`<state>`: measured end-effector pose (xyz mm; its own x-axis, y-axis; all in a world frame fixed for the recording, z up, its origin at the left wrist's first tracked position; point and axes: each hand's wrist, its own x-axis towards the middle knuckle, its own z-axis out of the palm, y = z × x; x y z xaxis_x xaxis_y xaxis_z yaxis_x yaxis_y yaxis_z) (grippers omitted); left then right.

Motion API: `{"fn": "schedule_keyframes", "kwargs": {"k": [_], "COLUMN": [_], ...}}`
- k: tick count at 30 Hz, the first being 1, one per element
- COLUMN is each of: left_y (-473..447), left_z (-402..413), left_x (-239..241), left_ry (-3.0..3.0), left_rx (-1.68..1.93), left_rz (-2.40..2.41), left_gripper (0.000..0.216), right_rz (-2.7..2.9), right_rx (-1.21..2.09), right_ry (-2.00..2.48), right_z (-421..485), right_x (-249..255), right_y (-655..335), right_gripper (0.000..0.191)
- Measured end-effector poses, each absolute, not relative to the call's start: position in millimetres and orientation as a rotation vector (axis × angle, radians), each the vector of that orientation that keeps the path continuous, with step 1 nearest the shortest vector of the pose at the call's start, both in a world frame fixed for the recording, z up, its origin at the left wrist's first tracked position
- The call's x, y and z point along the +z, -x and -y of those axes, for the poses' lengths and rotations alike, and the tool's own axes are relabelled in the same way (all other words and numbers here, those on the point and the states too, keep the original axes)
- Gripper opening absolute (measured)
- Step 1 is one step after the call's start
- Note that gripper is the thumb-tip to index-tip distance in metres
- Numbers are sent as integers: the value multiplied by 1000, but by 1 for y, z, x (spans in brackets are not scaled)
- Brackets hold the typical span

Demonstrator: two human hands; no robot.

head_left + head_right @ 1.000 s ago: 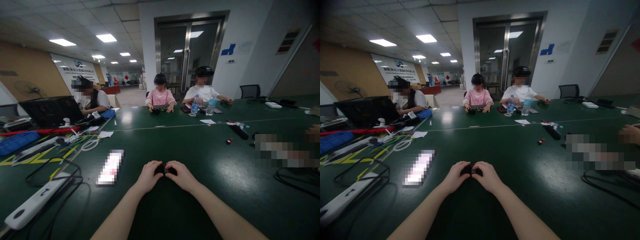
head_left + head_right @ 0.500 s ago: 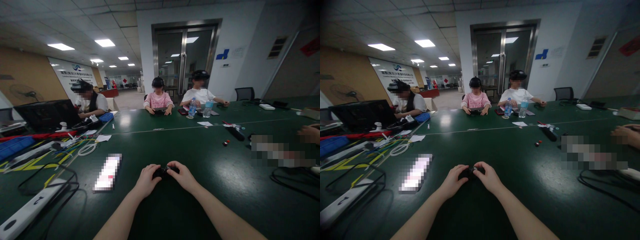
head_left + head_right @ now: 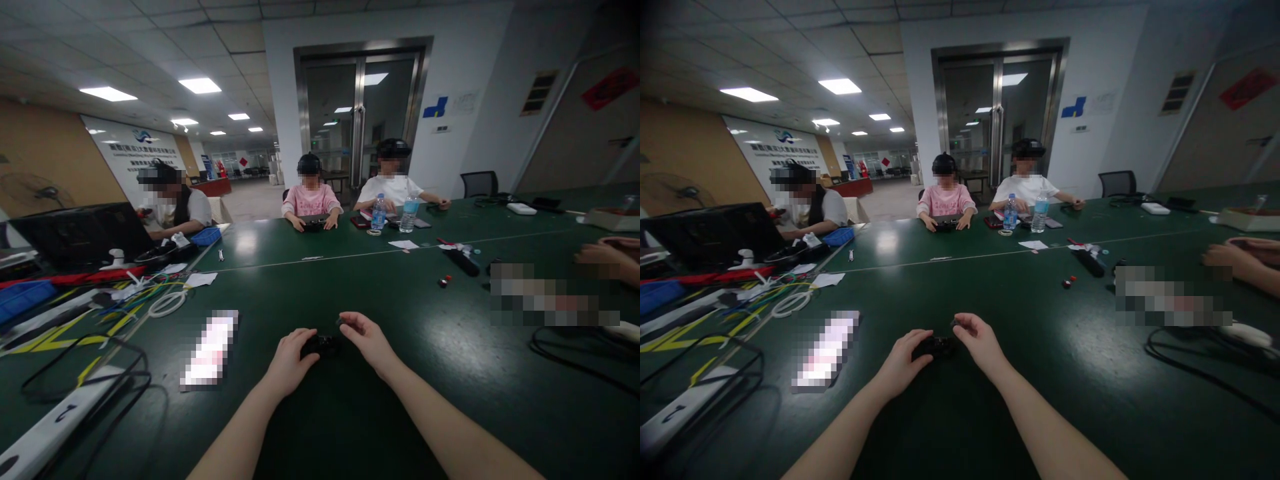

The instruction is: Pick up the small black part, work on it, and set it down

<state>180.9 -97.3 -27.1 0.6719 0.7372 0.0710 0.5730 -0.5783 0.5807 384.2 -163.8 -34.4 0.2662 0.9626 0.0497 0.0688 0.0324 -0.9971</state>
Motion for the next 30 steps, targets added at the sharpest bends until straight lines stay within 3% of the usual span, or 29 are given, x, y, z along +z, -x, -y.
{"fn": "schedule_keyframes", "kwargs": {"k": [30], "left_y": [-180], "left_z": [100], "left_x": [-23], "left_ry": [-2303], "left_rx": [387], "left_rz": [-1031], "left_gripper": [50], "right_rz": [938], "right_rx": [875], "right_ry": [1327], "right_z": [160], "right_x": [-45], "right_y": [-404], "right_gripper": [41]}}
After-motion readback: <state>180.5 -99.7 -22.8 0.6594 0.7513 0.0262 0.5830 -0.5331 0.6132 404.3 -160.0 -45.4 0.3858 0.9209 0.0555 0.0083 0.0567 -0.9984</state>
